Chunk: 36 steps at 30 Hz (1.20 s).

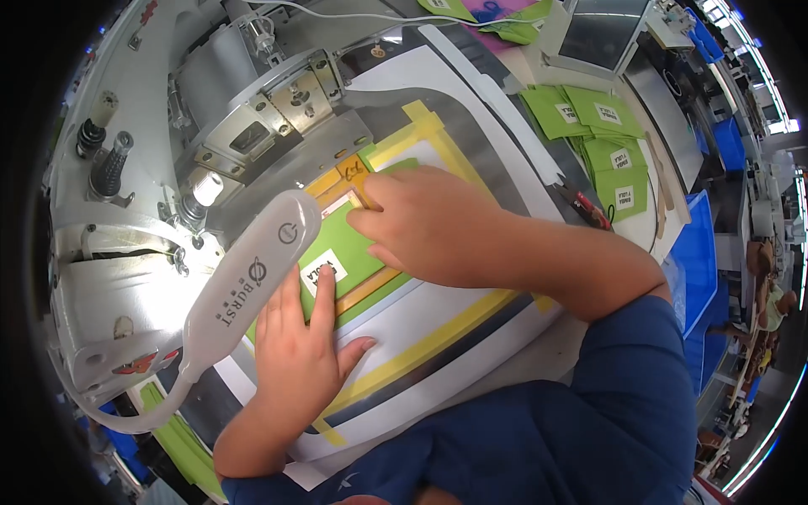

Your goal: Sewing pocket panels onto green fabric pieces using an industrial sewing machine.

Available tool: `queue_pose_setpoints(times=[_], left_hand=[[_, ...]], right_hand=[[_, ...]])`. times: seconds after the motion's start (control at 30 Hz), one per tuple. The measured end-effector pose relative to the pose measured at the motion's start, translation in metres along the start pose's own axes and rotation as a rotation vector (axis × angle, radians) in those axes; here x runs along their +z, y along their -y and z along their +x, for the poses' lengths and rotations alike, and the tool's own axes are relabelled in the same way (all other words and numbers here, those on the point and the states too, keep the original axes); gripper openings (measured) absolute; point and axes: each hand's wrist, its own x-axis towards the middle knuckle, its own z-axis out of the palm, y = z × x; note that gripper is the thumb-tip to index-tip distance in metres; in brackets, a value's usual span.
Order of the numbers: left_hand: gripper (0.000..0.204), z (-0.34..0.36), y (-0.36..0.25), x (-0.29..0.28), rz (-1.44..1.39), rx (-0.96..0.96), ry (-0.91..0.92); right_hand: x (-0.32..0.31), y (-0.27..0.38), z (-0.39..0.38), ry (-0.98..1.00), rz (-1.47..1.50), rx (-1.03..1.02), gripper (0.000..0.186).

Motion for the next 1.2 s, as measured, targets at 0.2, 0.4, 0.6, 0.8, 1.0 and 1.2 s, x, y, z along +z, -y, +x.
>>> queue_pose_setpoints(times=[0.2, 0.4, 0.6, 0.8, 1.0, 1.2], left_hand=[[0.100, -0.003, -0.003, -0.002, -0.050, -0.051, 0.089], [0.098, -0.003, 0.000, 0.005, -0.055, -0.032, 0.031], [0.096, 0.003, 0.002, 0.002, -0.143, -0.061, 0.080], [0.094, 0.006, 0.002, 0.003, -0.173, -0.067, 0.079], [0.092, 0.005, 0.002, 0.004, -0.151, -0.066, 0.056], [0.088, 0.006, 0.004, 0.006, -0.161, -0.060, -0.006]], right_hand=[[0.001, 0.004, 0.001, -0.020, 0.013, 0.026, 0.030], [0.007, 0.005, 0.004, -0.081, -0.020, 0.028, 0.030], [0.008, 0.005, 0.005, -0.090, -0.083, 0.001, 0.021], [0.008, 0.007, 0.003, -0.077, -0.163, -0.014, 0.012], [0.009, 0.012, 0.002, -0.059, -0.294, -0.041, 0.012], [0.018, 0.007, 0.011, -0.160, -0.072, -0.018, 0.009]])
